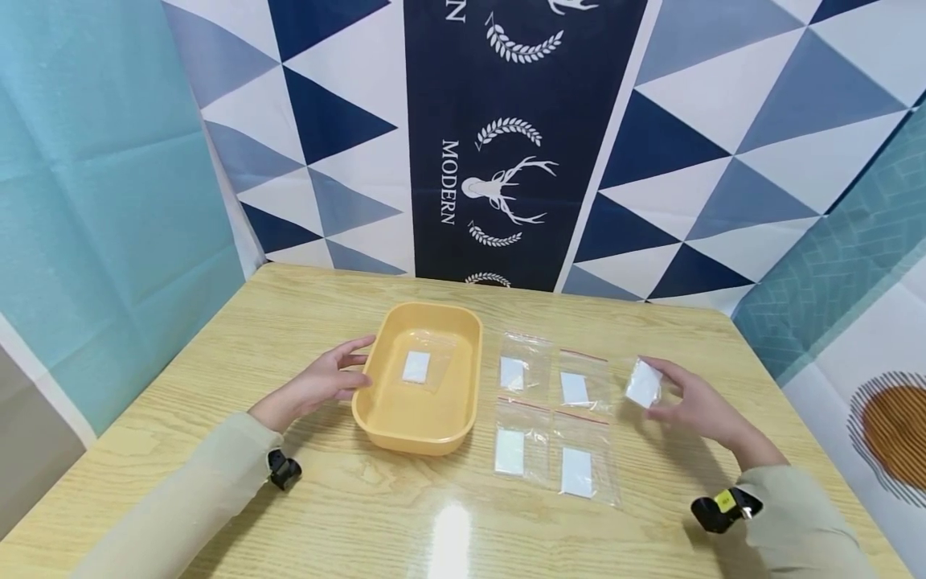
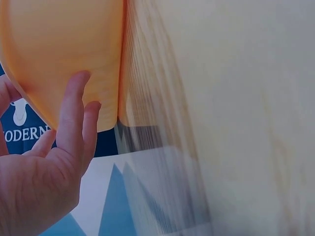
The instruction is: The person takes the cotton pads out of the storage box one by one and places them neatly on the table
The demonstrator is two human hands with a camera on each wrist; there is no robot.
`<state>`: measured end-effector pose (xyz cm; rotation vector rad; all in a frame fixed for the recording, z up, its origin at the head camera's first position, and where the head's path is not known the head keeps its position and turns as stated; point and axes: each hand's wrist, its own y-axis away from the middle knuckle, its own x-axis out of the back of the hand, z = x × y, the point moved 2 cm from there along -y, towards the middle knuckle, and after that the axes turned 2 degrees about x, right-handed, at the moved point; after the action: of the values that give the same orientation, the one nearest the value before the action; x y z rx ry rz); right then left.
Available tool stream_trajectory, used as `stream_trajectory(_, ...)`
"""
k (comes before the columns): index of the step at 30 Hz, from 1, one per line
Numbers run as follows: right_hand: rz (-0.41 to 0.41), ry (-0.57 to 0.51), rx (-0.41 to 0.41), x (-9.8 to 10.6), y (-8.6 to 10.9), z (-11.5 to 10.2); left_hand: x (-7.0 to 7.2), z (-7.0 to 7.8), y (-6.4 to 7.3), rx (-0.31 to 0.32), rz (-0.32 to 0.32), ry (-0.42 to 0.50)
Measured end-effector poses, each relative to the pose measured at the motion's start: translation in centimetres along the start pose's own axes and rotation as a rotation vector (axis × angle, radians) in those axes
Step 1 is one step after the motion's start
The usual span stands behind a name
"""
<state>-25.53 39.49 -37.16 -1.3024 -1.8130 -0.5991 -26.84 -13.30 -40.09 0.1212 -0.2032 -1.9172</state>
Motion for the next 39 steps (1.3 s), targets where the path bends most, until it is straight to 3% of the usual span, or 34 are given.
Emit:
stream_trajectory(15, -0.124, 0.029, -0.013, -0.7, -1.8, 2.3, -0.1, -0.1, -0.2, 0.005, 0.011, -0.013)
stream_trajectory(23, -0.184, 0.071, 0.051, -1.2, -2.0, 3.3, -0.1, -0.1, -0.2, 0.004, 0.017, -0.01)
stream_trajectory(31, -0.242, -0.072, 0.076, -1.2, -1.6, 4.3, -0.1, 0.0, -0.1, -0.002, 0.009, -0.013)
stream_trajectory(39, -0.274, -0.125, 0.096, -1.2, -1.7, 5.1, 0.0, 0.0, -0.1, 0.0, 0.009, -0.023)
